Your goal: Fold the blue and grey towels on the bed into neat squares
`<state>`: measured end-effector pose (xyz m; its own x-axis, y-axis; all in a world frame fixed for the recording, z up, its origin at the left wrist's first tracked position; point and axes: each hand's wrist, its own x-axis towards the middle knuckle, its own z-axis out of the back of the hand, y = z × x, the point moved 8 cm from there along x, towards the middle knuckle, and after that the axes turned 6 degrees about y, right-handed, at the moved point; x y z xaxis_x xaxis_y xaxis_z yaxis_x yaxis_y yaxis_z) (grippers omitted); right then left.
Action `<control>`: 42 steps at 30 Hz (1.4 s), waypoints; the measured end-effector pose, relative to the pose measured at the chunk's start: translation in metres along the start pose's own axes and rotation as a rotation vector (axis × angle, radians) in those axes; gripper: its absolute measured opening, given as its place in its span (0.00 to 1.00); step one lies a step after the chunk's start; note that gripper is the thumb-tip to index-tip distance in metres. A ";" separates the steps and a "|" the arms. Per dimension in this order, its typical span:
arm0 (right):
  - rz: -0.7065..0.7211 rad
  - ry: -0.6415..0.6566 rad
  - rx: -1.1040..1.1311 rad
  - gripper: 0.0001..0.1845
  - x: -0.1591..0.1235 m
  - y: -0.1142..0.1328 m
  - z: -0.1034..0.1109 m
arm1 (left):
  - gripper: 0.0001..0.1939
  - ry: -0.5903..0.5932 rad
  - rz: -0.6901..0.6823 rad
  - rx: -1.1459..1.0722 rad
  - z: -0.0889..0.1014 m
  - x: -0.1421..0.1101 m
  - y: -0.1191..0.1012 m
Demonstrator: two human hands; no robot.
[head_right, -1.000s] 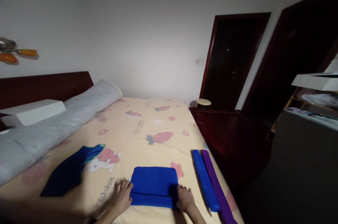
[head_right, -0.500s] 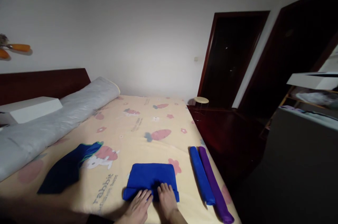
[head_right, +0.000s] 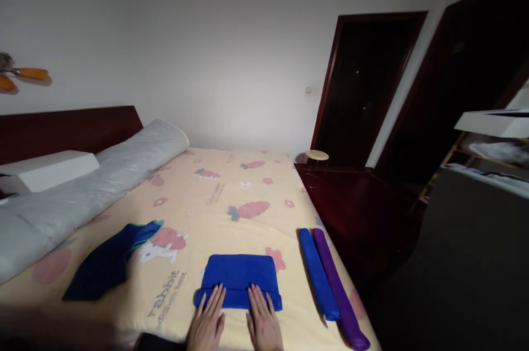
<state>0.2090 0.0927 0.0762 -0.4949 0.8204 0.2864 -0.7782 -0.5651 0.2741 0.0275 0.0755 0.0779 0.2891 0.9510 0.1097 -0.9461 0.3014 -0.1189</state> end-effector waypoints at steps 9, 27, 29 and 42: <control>-0.294 -0.007 -0.009 0.31 -0.033 -0.054 0.009 | 0.34 0.030 0.236 -0.024 0.006 -0.017 0.037; -0.100 0.179 0.135 0.36 0.017 0.016 -0.019 | 0.43 0.206 -0.007 -0.130 -0.012 0.017 -0.034; -0.108 0.128 0.113 0.34 0.010 0.003 -0.011 | 0.41 0.185 0.046 -0.100 0.000 0.016 -0.019; -0.199 0.133 0.118 0.35 -0.004 -0.053 0.009 | 0.38 0.127 0.140 -0.124 -0.011 0.013 0.029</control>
<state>0.2561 0.1188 0.0687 -0.3890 0.9163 0.0954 -0.8187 -0.3913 0.4203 0.0055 0.0975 0.0654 0.1798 0.9829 -0.0407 -0.9553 0.1646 -0.2456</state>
